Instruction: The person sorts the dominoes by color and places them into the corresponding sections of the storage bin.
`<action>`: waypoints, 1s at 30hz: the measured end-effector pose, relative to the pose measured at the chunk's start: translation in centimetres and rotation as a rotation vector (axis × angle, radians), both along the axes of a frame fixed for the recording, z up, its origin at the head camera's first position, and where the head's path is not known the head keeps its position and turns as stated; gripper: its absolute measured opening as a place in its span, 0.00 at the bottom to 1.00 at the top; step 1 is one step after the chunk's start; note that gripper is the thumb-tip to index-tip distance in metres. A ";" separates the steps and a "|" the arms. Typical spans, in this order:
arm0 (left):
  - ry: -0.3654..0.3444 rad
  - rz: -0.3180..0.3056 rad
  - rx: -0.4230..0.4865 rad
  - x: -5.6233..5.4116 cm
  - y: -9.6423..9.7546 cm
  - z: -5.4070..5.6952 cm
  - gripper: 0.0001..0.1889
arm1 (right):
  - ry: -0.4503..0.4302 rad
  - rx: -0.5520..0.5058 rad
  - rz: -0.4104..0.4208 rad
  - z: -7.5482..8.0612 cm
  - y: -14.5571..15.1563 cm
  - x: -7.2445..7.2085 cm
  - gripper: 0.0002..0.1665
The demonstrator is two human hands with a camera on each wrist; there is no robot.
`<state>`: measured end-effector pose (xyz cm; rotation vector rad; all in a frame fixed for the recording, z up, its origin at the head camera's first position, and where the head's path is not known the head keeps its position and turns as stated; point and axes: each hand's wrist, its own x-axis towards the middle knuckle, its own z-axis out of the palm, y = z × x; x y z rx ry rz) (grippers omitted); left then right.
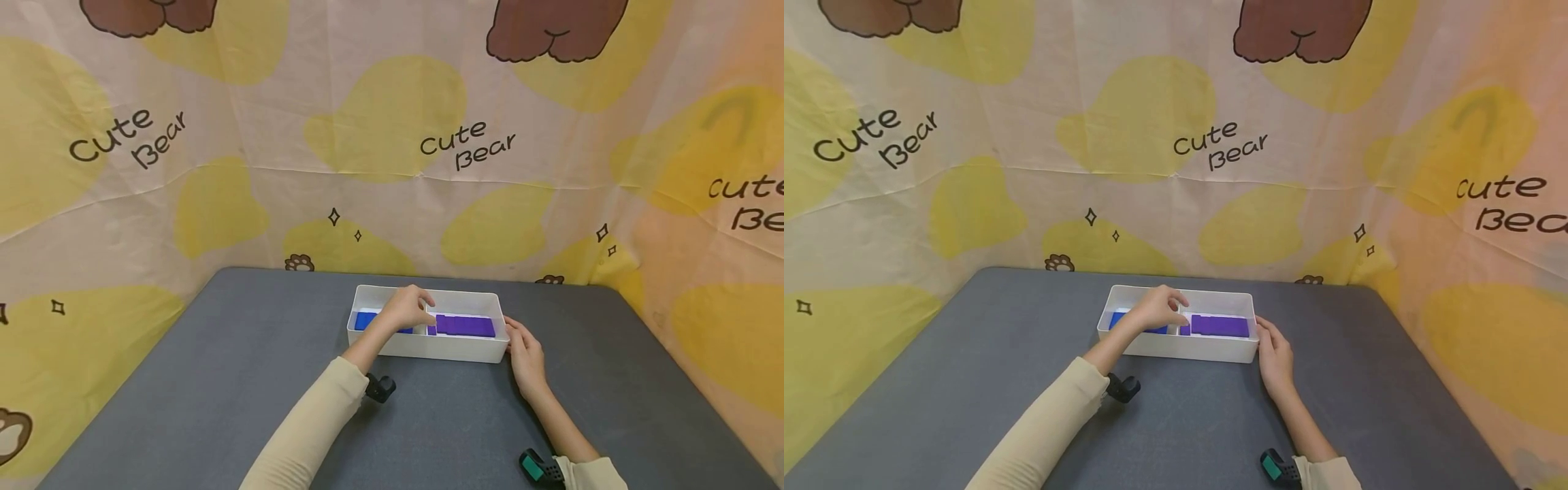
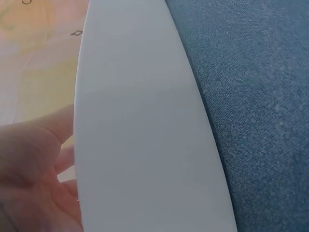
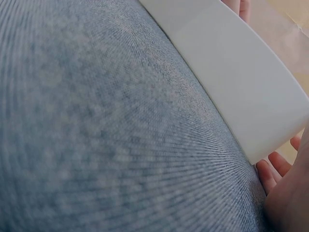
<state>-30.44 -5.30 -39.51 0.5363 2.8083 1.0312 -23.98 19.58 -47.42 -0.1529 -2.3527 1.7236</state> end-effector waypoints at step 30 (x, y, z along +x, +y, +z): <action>0.020 -0.062 0.256 1.6 -2.3 -0.9 0.21 | -0.029 -0.058 -0.003 0.3 0.4 -0.3 0.28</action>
